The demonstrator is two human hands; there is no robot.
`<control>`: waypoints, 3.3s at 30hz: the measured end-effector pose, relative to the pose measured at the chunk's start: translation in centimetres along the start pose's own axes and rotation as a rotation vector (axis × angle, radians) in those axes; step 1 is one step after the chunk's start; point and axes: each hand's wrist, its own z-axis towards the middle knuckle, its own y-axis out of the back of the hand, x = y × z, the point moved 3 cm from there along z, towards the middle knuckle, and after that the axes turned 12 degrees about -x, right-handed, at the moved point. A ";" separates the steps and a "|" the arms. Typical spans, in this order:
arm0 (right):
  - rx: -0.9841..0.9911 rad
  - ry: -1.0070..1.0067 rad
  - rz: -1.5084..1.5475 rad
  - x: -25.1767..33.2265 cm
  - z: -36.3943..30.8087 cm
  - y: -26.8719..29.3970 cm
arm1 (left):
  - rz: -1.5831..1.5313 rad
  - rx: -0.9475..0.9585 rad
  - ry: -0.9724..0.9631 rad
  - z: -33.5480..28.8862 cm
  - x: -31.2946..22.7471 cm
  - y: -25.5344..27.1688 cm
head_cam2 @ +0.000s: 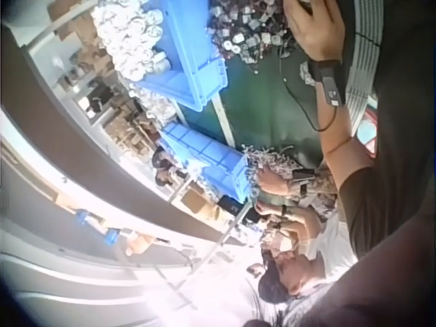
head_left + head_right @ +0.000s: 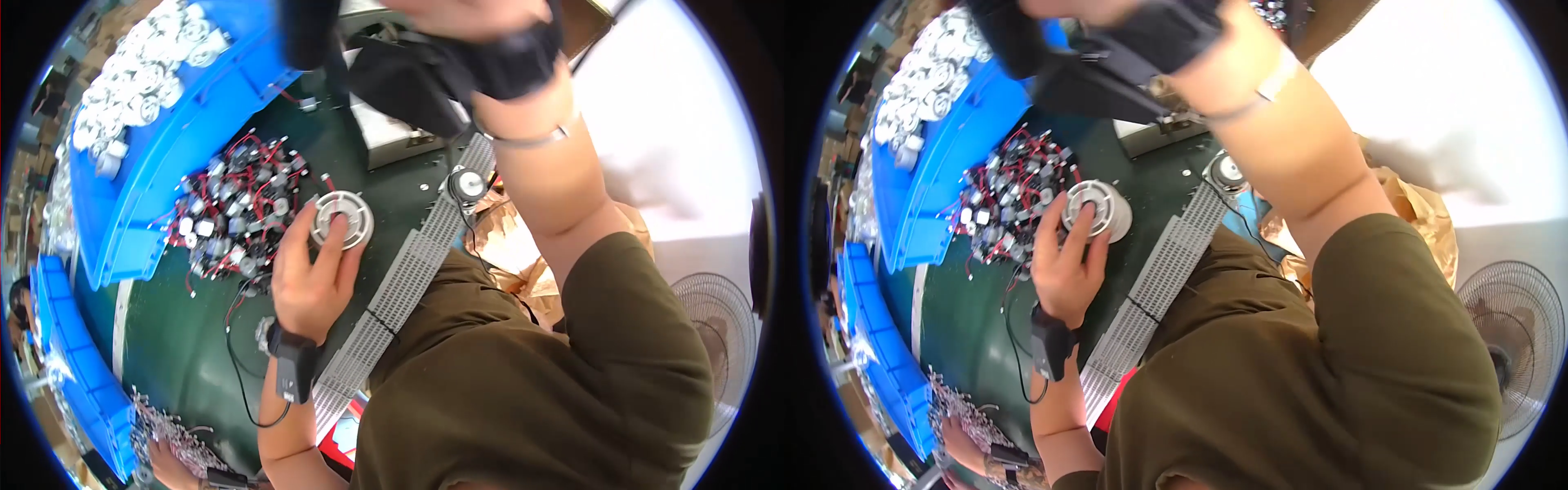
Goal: The person picks up a motor and a plastic housing, fits the motor into the housing, and secures it by driving screws with a power screwdriver. This process is repeated multiple times throughout the video.
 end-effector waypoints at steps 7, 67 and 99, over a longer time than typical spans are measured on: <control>-0.285 -0.128 -0.283 0.0 -6.2 8.3 | 0.001 0.026 -0.027 -0.3 0.5 -0.2; -0.075 -0.233 -0.299 -2.9 -8.6 0.0 | -0.111 -0.040 0.064 -0.8 0.4 -0.9; -0.118 -0.116 -0.266 -4.1 -3.4 1.6 | 0.857 -0.308 0.493 -11.9 14.9 23.3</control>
